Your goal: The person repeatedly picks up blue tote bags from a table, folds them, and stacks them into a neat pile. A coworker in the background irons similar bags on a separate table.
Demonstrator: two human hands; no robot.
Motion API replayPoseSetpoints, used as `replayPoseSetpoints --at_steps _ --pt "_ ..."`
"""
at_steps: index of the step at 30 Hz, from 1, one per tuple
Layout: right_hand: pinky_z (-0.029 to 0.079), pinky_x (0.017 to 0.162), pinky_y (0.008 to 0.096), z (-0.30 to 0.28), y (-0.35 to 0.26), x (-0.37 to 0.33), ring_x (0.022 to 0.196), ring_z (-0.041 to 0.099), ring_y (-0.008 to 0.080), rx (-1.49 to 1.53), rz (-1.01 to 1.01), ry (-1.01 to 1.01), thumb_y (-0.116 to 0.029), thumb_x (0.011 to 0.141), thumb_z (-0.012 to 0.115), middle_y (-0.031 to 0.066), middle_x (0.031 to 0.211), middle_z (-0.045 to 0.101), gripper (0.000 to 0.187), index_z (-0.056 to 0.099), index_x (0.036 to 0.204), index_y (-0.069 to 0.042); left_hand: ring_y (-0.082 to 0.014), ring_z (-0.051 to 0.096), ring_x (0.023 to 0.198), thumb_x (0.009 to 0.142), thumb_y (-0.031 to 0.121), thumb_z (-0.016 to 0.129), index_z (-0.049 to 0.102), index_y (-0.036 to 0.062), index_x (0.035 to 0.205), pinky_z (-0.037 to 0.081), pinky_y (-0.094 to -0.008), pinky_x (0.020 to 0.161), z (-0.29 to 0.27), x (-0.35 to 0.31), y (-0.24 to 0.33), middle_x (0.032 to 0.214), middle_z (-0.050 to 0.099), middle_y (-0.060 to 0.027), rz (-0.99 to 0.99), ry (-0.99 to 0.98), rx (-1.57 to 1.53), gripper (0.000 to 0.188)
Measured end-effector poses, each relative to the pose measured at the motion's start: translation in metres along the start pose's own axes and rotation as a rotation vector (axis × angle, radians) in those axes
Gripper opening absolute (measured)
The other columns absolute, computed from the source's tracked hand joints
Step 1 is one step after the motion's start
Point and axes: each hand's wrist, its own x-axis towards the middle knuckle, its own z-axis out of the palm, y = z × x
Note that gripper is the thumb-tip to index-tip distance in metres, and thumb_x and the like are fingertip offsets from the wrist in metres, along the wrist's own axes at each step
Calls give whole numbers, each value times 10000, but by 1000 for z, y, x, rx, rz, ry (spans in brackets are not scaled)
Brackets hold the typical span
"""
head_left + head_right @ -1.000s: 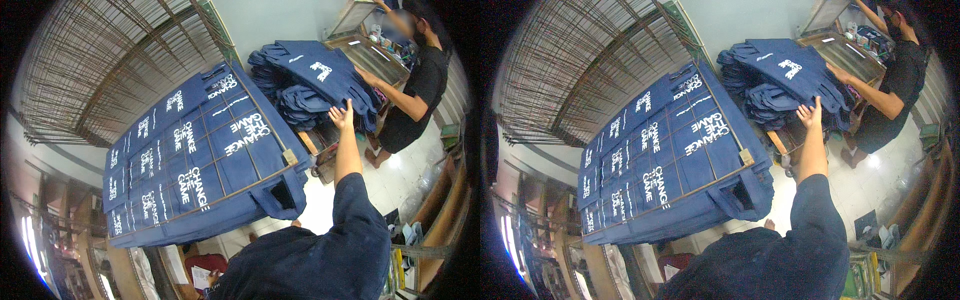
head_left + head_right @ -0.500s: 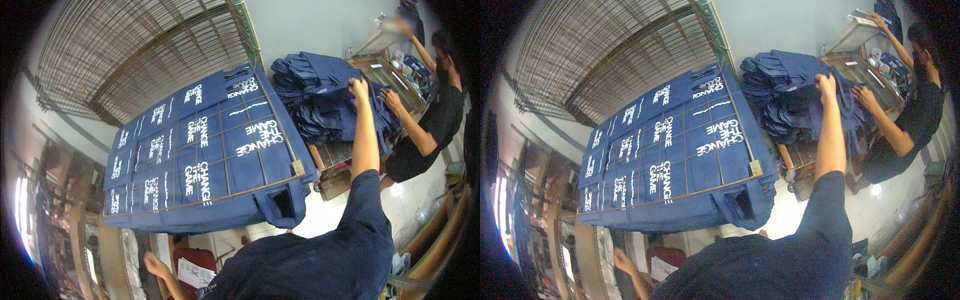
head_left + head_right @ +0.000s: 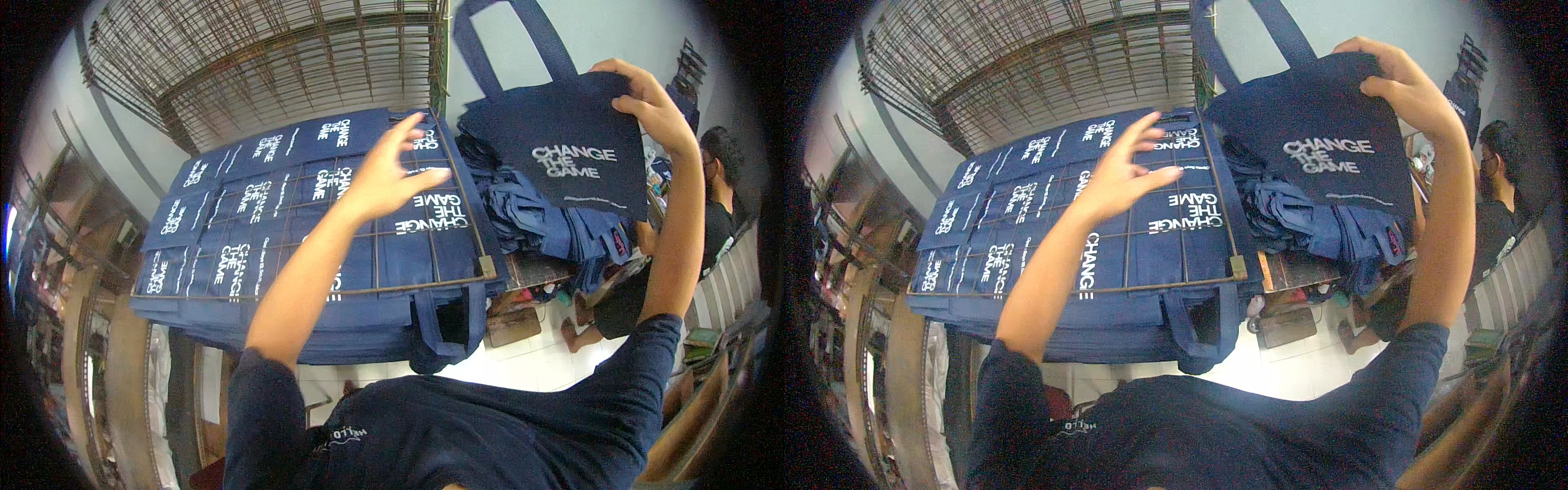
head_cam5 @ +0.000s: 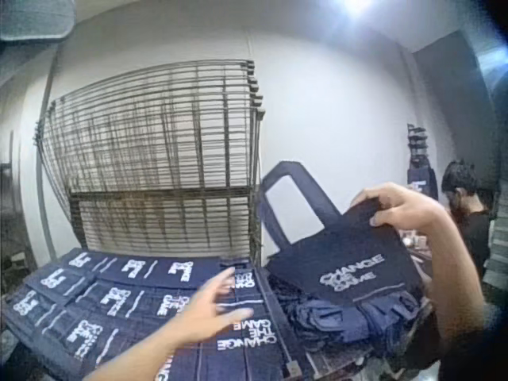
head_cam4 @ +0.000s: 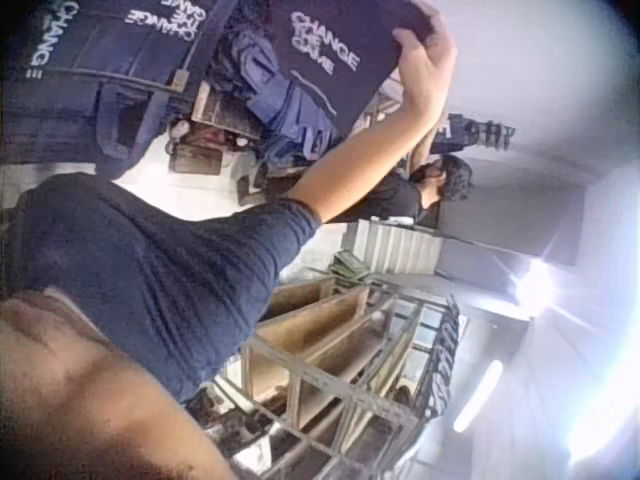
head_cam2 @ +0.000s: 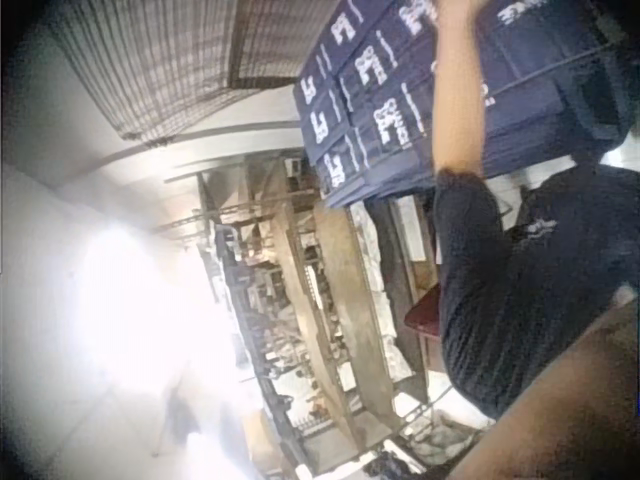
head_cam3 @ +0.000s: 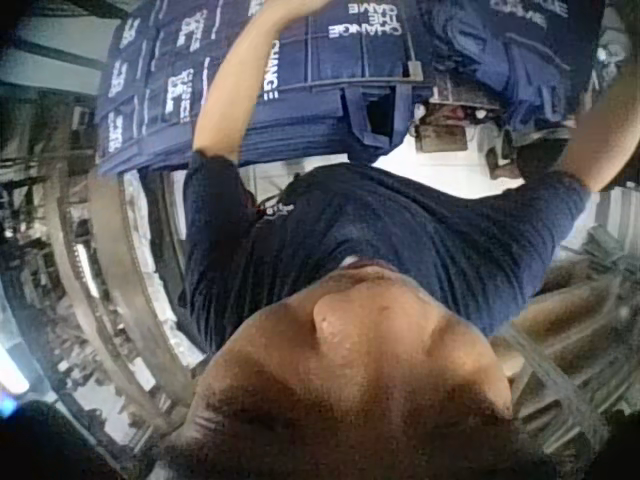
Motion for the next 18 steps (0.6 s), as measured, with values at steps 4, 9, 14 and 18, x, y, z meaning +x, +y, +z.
replayPoseSetpoints --at_steps 4,9,14,18 --pt "421 870 260 0 -55 -20 937 544 138 -17 9 33 66 704 475 65 1019 557 385 508 1085 24 -197 461 1104 760 294 696 399 18 1253 419 -332 873 45 36 5 1204 493 -121 102 -66 -426 638" --pt "375 940 284 14 -42 -34 1068 491 149 -131 -16 365 -2 753 518 95 1079 555 449 456 1198 5 -142 562 830 862 253 574 594 -5 983 448 -293 765 29 31 47 911 622 -50 277 78 -543 286" --pt "431 931 360 71 -37 -156 1154 459 254 -1172 -214 826 -99 884 449 161 1210 491 318 479 1185 2 -155 583 724 839 206 566 611 -40 930 465 -302 654 -25 60 62 813 632 -96 224 124 -556 266" --pt "430 690 306 228 -46 -200 796 499 206 64 -81 1249 -183 897 427 104 891 486 249 551 940 28 -243 603 806 816 133 561 562 -106 993 480 -333 707 -122 54 65 916 609 -206 57 242 -608 297"
